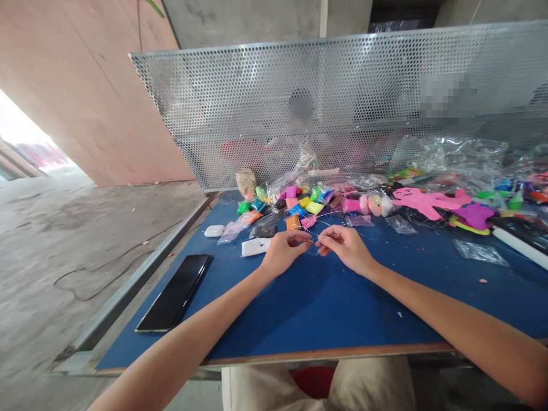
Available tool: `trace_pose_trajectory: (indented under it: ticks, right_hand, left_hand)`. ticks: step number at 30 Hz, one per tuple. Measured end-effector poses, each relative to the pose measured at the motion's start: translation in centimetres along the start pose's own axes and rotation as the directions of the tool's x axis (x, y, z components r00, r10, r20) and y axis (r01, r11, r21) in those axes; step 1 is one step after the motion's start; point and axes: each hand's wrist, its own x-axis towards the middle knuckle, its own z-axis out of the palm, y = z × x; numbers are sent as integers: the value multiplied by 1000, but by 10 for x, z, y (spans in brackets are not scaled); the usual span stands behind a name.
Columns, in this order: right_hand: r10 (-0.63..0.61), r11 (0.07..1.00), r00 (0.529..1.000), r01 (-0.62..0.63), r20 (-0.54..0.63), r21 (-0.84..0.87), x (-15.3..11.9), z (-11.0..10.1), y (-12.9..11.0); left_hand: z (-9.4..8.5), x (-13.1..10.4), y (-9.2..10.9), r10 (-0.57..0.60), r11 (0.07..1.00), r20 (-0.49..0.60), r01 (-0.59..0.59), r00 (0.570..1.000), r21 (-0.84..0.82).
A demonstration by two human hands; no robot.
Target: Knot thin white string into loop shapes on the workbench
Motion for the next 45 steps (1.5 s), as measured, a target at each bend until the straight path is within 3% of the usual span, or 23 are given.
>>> trace_pose_trajectory:
  ticks: [4,7,9,11,14,18,22,26,30,35,42,45]
  right_hand:
    - [13,999,998,-10,-55,47,2,-2,0]
    - [19,997,996,-13,-90,72,3,-4,1]
    - [20,997,995,-13,-98,78,3,-4,1]
    - [15,997,995,-8,-99,76,3,-5,0]
    - [-6,998,995,12,-102,63,4,-5,0]
    - [-76,997,989,78,-127,8,3,-4,0]
    - [-106,994,990,106,-94,-6,-1,0,-4]
    - [-127,991,990,125,-63,-45,-6,5,-10]
    - [-158,982,987,152,-43,-108,-7,7,-12]
    - [-143,982,989,137,-32,-126,-4,5,-9]
    - [-127,987,992,125,-20,-101,-1,3,-4]
    - [-133,987,991,130,-21,-95,1,3,0]
  left_hand:
    - [1,-1,-2,-111,972,70,123,991,-201]
    - [1,-1,1,-94,953,95,117,991,-279]
    - [1,-1,2,-66,961,57,79,996,-264]
    - [0,-1,2,-11,989,-20,8,1000,-145]
    - [-3,-2,5,126,977,-106,-106,986,183]
    - [-7,-4,14,307,830,-164,-180,938,527]
    - [-5,-8,21,432,666,-148,-204,890,717]
    - [4,-11,21,334,602,-112,-120,936,789]
    - [9,-11,24,237,646,-105,-76,966,759]
    - [8,-9,26,197,705,-106,-66,975,707]
    - [9,-10,30,211,561,-36,-91,977,823]
    - [8,-10,32,177,577,-29,-80,984,813]
